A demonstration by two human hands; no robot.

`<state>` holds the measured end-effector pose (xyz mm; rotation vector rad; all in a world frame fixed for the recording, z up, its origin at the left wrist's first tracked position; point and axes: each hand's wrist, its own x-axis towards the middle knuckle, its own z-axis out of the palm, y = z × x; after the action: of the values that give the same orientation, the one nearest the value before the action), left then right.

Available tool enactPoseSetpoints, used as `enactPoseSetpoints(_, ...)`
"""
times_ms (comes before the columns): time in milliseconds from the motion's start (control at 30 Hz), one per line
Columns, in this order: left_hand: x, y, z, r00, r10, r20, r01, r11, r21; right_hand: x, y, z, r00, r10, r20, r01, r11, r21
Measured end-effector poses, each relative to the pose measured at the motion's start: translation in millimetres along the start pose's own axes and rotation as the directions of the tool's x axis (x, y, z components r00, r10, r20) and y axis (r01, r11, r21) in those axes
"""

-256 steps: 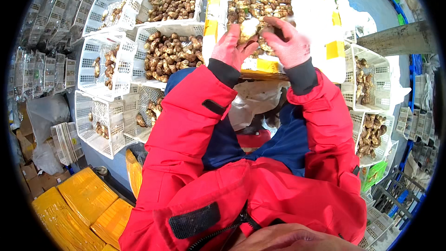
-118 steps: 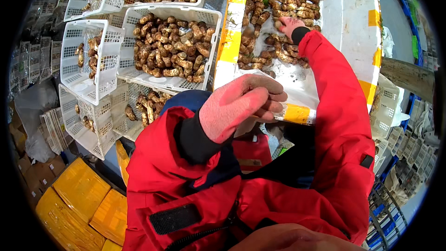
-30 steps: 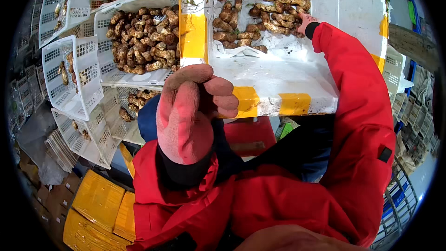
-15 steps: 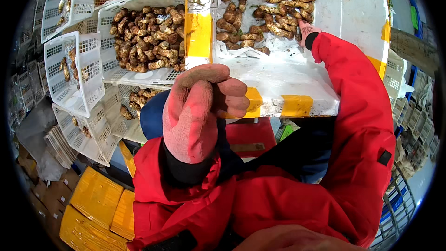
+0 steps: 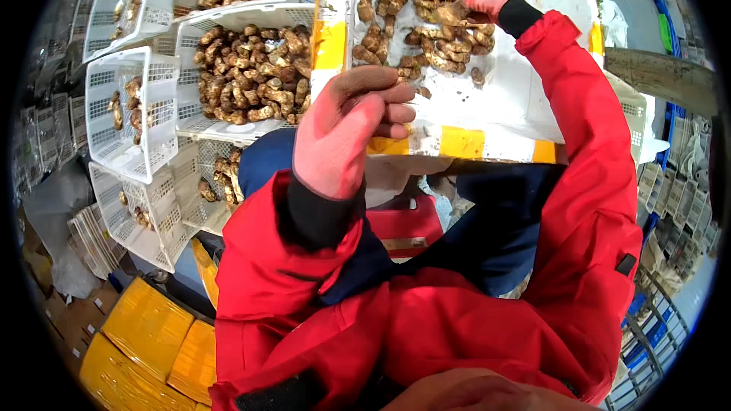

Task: The person sorts through crates of truffles, picking up individual truffles to check them and placing them into a separate container.

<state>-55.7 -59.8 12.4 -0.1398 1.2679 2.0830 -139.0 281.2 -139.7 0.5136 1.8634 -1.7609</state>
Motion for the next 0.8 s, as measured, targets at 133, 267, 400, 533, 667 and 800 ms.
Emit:
enactPoseSetpoints(133, 13, -14, 23, 0.944, 0.324, 0.054, -0.327, 0.906, 0.270, -90, -85, 43, 0.959, -0.251, 0.134, 0.246, 0.968, 0.054)
enactPoseSetpoints(267, 14, -14, 41, 0.843, 0.505, 0.183, -0.529, 0.722, 0.446, -163, -116, 91, 0.921, -0.348, 0.177, 0.364, 0.929, -0.066)
enactPoseSetpoints(400, 2, -14, 42, 0.918, 0.367, 0.151, -0.384, 0.916, 0.111, -200, -98, 140, 0.818, -0.561, -0.129, 0.562, 0.827, -0.035)
enactPoseSetpoints(533, -1, -21, 43, 0.930, 0.164, 0.328, -0.030, 0.925, -0.379, -203, -67, 159, 0.739, -0.636, -0.222, 0.637, 0.554, 0.536)
enactPoseSetpoints(667, -2, -32, 45, 0.845, 0.145, 0.515, -0.010, 0.967, -0.256, -230, -81, 181, 0.763, -0.646, 0.013, 0.549, 0.659, 0.514)
enactPoseSetpoints(800, -3, -30, 44, 0.905, 0.144, 0.401, -0.173, 0.984, 0.038, -218, -76, 175, 0.762, -0.648, 0.008, 0.560, 0.666, 0.493)
